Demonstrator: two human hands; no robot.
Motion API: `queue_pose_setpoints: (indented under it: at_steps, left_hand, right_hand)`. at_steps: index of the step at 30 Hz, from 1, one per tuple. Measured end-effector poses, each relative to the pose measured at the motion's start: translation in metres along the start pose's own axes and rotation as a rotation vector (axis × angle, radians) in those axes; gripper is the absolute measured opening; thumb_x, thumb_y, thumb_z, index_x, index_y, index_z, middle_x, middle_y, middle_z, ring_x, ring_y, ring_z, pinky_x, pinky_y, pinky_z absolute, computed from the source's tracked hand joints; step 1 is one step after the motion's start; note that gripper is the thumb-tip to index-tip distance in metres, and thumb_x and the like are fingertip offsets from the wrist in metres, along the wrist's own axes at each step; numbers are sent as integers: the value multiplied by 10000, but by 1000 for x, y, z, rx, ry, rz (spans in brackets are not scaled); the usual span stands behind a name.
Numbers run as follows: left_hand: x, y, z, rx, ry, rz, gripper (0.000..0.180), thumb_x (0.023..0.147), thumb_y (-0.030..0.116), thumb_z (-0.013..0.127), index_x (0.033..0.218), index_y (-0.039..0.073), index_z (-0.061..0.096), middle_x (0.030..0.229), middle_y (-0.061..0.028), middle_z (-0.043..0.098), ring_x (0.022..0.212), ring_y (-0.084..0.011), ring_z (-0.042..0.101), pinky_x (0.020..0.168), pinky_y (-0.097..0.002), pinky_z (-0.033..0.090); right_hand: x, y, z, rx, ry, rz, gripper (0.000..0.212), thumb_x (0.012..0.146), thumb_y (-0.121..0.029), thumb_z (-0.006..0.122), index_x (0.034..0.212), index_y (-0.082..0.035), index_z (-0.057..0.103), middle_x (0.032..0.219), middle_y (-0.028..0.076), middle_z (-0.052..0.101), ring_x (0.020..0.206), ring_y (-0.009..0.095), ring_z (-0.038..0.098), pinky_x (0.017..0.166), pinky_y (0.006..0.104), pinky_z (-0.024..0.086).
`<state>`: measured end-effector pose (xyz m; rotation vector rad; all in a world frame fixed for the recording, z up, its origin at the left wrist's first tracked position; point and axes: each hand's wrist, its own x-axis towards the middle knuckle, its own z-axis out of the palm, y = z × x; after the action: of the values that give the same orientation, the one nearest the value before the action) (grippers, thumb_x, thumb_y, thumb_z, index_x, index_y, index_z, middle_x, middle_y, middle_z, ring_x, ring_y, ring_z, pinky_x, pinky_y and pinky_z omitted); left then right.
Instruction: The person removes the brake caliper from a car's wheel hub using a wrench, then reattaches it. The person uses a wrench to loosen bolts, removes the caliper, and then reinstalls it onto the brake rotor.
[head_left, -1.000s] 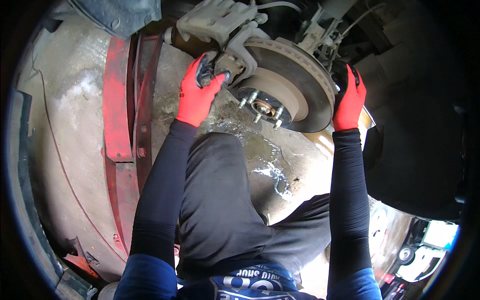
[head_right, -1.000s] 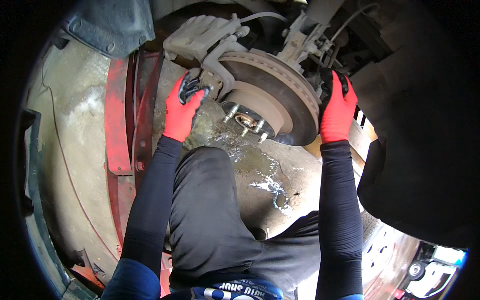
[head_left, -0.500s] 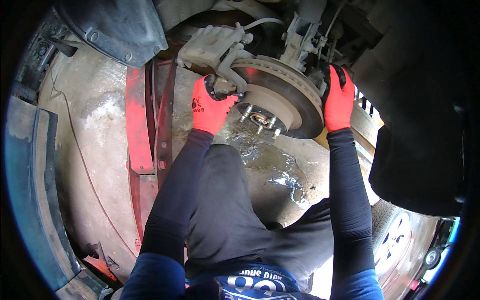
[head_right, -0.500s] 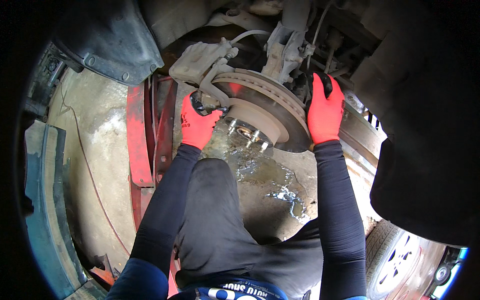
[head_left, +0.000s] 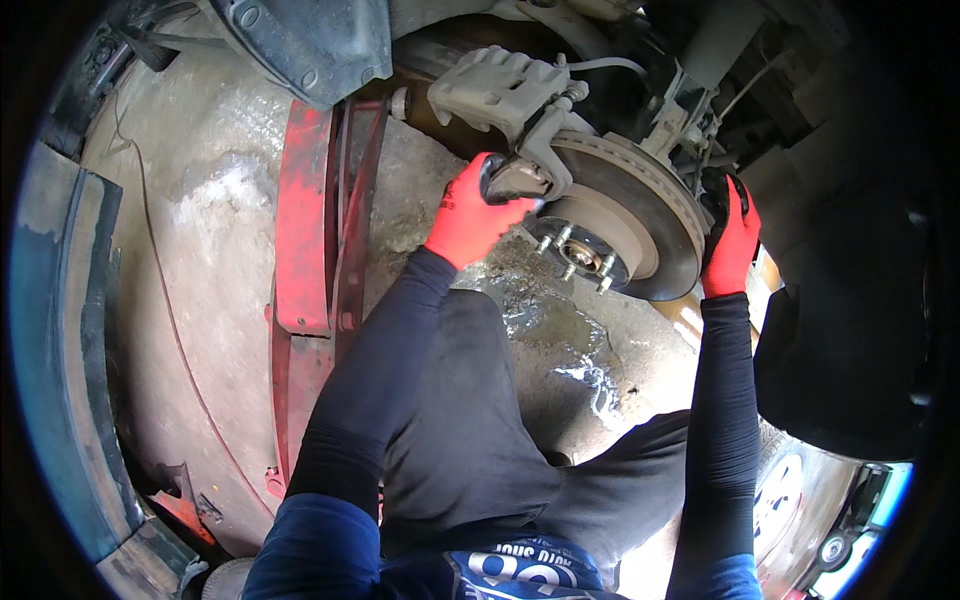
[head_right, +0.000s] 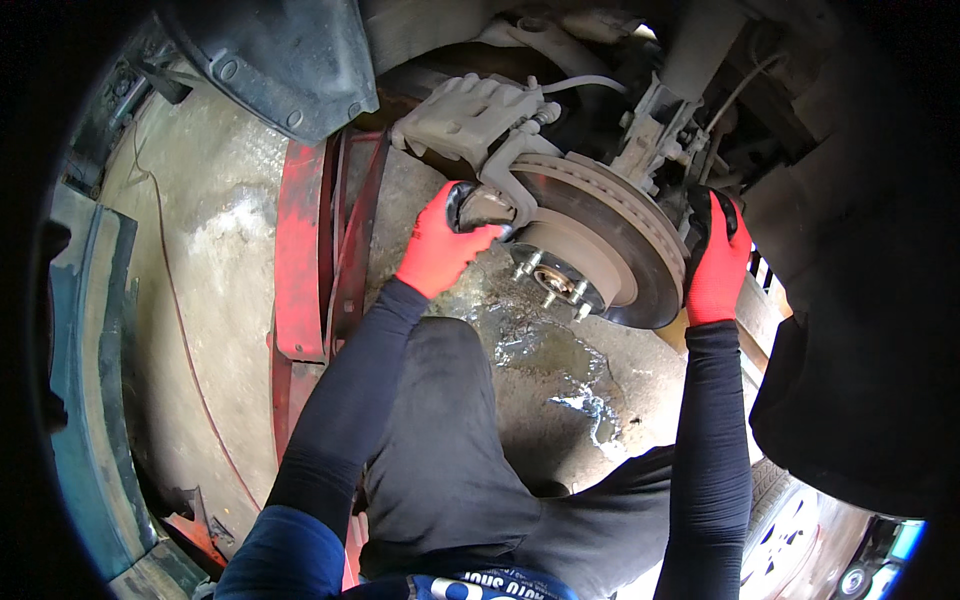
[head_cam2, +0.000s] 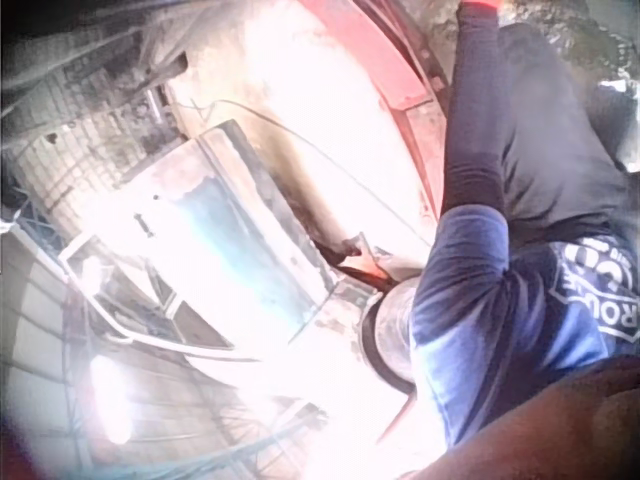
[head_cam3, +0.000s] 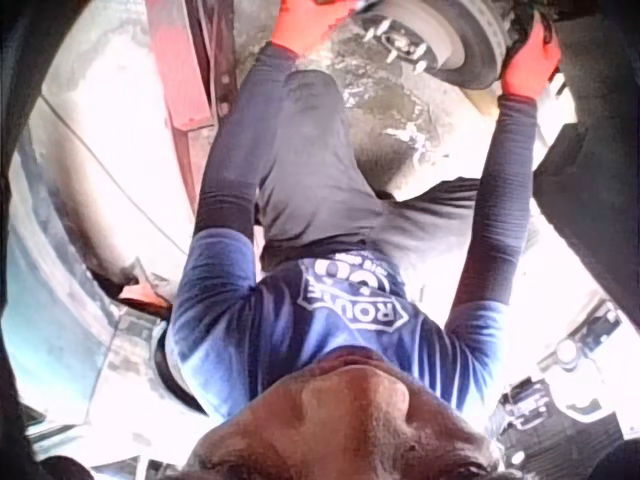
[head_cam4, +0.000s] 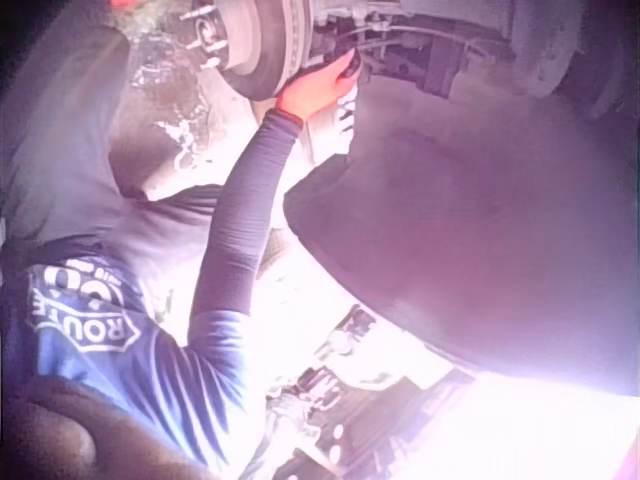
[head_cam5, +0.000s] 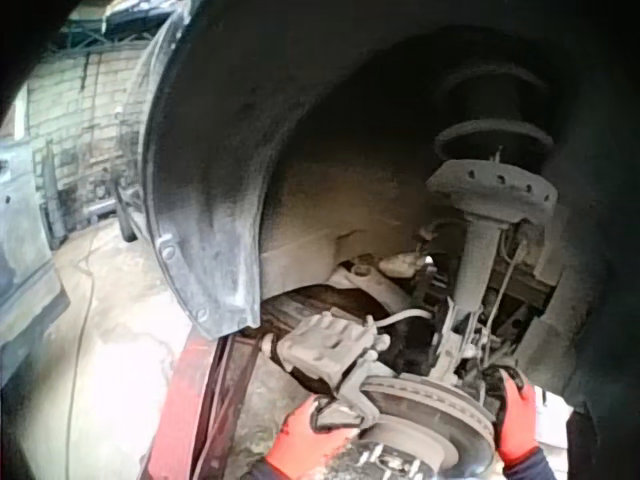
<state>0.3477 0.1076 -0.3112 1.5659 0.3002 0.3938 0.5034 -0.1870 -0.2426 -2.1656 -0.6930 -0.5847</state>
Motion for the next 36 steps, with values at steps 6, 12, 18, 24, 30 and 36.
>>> queue_pose_setpoints:
  at_steps: [6,12,18,24,30,36]
  left_hand:
    - [-28,31,-68,749,-16,443,276,794,126,767,1022,31,644,900,-111,651,790,-268,630,705,-370,501]
    - [-65,83,-102,1205,56,679,343,815,216,728,1127,88,665,1040,-76,626,987,-288,607,885,-405,476]
    - [-69,138,-61,1177,-14,785,333,823,220,713,1123,89,659,1046,-77,627,995,-289,608,891,-424,468]
    - [-79,179,37,996,-296,1211,337,709,227,677,1034,140,660,1014,-36,635,1003,-238,611,900,-427,490]
    - [-79,200,114,793,-502,1074,664,606,255,841,1225,126,638,1268,-106,577,1210,-345,535,1058,-507,413]
    - [-20,167,127,701,-139,739,659,773,228,820,1338,27,547,1373,-193,509,1279,-388,488,1079,-450,407]
  right_hand:
    - [0,1,6,97,6,71,330,961,-33,474,1250,11,628,1236,163,655,1136,264,620,1053,335,431]
    - [0,15,-4,-241,-17,-157,430,889,39,509,1304,-32,599,1281,188,625,1194,342,583,1084,370,404]
    - [-10,-55,-15,190,267,111,260,974,-134,589,1163,37,636,1133,147,673,1039,265,628,988,361,449]
    - [-98,-117,-74,789,-341,662,282,1008,-235,565,1051,29,655,896,82,644,815,185,617,717,309,492]
    - [-146,-118,-154,1376,-111,1206,309,979,-284,601,1022,14,670,810,102,664,623,181,616,546,277,466]
    - [-251,-63,-207,1590,190,1221,435,920,-344,590,1034,75,610,734,147,610,589,205,551,541,281,474]
